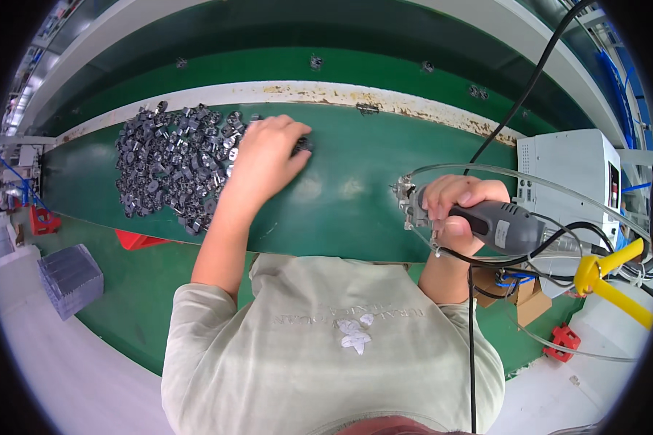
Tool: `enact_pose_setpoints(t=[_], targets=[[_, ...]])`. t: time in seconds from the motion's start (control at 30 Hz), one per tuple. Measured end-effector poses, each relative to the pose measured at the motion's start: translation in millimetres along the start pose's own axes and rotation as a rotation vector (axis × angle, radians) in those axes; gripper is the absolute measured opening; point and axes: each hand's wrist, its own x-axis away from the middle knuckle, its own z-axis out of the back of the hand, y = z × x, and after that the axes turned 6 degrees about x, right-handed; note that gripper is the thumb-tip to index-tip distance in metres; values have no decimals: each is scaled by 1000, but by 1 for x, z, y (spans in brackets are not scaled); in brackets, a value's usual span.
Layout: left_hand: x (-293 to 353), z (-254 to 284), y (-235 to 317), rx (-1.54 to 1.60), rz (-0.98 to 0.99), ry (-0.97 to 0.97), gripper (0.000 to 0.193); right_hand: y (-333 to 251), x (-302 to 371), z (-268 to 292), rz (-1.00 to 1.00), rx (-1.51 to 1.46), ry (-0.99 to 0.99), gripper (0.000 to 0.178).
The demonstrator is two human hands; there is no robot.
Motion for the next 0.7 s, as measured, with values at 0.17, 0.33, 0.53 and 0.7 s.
enact_pose_setpoints(t=[0.17, 0.33, 0.53, 0.7], targets=[[-7, -69, 25, 332, -126, -152, 36, -1, -5, 2, -2, -72, 0, 40], [-7, -99, 25, 550, -199, -173, 45, 5, -2, 5, 0, -50, -12, 38], [-1, -100, 31, 461, -130, -159, 55, 12, -1, 3, 26, -55, -15, 37], [0, -105, 21, 495, -263, -112, 57, 12, -5, -1, 14, -63, -39, 38]])
